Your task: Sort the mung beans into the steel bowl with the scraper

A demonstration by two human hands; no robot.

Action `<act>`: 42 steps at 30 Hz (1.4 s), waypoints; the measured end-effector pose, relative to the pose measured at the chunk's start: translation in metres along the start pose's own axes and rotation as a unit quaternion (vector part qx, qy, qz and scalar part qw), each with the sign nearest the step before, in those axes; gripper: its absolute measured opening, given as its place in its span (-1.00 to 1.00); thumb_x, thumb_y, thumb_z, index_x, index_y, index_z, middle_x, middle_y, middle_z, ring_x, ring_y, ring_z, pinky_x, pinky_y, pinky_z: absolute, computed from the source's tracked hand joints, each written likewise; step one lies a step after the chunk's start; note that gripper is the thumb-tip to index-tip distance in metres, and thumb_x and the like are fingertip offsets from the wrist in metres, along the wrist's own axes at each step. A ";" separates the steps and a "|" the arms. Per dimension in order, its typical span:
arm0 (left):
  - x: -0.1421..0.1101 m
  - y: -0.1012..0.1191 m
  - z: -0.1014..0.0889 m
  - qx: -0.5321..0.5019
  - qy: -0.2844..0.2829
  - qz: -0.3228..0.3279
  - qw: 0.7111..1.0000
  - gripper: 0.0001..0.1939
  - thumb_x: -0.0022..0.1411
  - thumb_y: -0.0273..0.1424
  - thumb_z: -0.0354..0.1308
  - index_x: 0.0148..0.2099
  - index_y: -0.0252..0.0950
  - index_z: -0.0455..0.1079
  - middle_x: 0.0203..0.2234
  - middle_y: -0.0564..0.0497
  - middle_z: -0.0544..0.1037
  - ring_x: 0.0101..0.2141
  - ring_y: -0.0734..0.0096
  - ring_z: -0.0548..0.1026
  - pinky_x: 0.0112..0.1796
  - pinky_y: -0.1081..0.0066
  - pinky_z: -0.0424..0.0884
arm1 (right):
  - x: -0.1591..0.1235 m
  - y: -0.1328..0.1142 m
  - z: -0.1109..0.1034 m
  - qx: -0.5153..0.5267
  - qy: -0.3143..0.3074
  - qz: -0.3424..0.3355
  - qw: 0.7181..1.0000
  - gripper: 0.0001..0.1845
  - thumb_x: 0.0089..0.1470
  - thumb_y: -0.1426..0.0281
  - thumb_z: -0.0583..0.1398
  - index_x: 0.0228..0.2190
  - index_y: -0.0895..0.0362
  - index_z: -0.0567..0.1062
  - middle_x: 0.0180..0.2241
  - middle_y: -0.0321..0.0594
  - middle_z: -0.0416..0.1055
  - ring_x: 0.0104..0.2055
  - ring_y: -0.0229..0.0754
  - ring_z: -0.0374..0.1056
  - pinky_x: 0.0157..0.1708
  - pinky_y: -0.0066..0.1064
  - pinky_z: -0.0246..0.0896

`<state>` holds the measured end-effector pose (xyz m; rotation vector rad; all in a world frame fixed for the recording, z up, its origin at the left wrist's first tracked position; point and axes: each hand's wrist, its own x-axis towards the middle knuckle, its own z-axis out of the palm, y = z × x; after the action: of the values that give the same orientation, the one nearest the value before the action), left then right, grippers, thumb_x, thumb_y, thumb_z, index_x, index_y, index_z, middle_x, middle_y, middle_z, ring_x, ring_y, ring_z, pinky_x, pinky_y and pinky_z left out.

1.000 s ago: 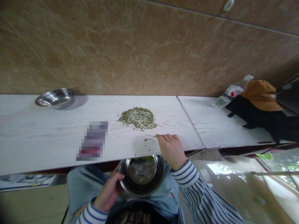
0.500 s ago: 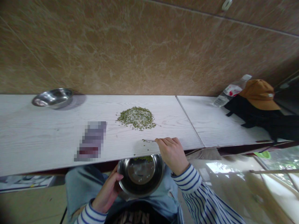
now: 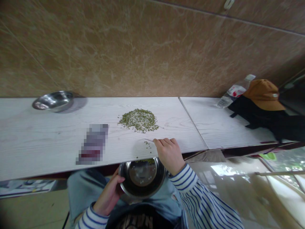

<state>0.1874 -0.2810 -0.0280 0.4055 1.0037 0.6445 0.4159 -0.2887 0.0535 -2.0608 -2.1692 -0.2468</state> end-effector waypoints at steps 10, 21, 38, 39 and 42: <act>0.001 0.002 0.000 0.006 0.001 0.005 1.000 -0.48 -0.07 -0.50 0.07 0.01 -0.16 0.31 -0.33 0.09 0.50 -0.34 0.37 0.40 -0.38 0.41 0.30 | -0.020 -0.018 -0.005 0.025 -0.002 -0.061 0.998 -0.76 0.14 0.49 0.07 -0.13 0.12 0.39 -0.26 -0.21 0.47 -0.22 -0.21 0.30 -0.26 -0.32 -0.04; 0.003 -0.004 0.004 0.015 -0.030 0.014 0.999 -0.48 -0.03 -0.53 0.03 0.04 -0.15 0.29 -0.35 0.09 0.51 -0.37 0.38 0.38 -0.38 0.40 0.30 | -0.044 -0.044 -0.011 0.086 0.003 -0.091 0.992 -0.77 0.15 0.43 0.06 -0.14 0.11 0.39 -0.23 -0.21 0.46 -0.19 -0.19 0.29 -0.18 -0.30 0.01; 0.003 -0.002 -0.008 0.026 -0.008 -0.010 1.000 -0.50 0.00 -0.49 0.03 0.04 -0.12 0.26 -0.40 0.11 0.46 -0.43 0.42 0.37 -0.49 0.45 0.27 | -0.020 0.008 -0.011 0.032 0.011 -0.012 0.999 -0.77 0.16 0.50 0.04 -0.17 0.10 0.42 -0.29 -0.22 0.49 -0.22 -0.23 0.33 -0.25 -0.37 -0.03; 0.004 -0.002 -0.009 0.027 -0.003 -0.010 1.000 -0.51 0.00 -0.49 0.04 0.04 -0.12 0.26 -0.41 0.11 0.46 -0.44 0.43 0.37 -0.49 0.45 0.27 | -0.017 0.011 -0.010 0.029 0.009 -0.011 0.999 -0.77 0.16 0.50 0.04 -0.17 0.10 0.42 -0.29 -0.23 0.49 -0.22 -0.23 0.33 -0.26 -0.38 -0.03; 0.007 0.001 -0.009 0.021 0.005 -0.007 1.000 -0.51 0.00 -0.49 0.06 0.03 -0.12 0.26 -0.37 0.10 0.47 -0.42 0.44 0.39 -0.49 0.47 0.27 | -0.005 0.018 -0.004 0.023 0.004 -0.007 1.000 -0.78 0.16 0.50 0.05 -0.18 0.10 0.42 -0.30 -0.22 0.49 -0.22 -0.24 0.34 -0.25 -0.38 -0.04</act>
<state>0.1817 -0.2754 -0.0367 0.4316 1.0309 0.6147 0.4338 -0.2936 0.0568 -2.0174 -2.1631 -0.2040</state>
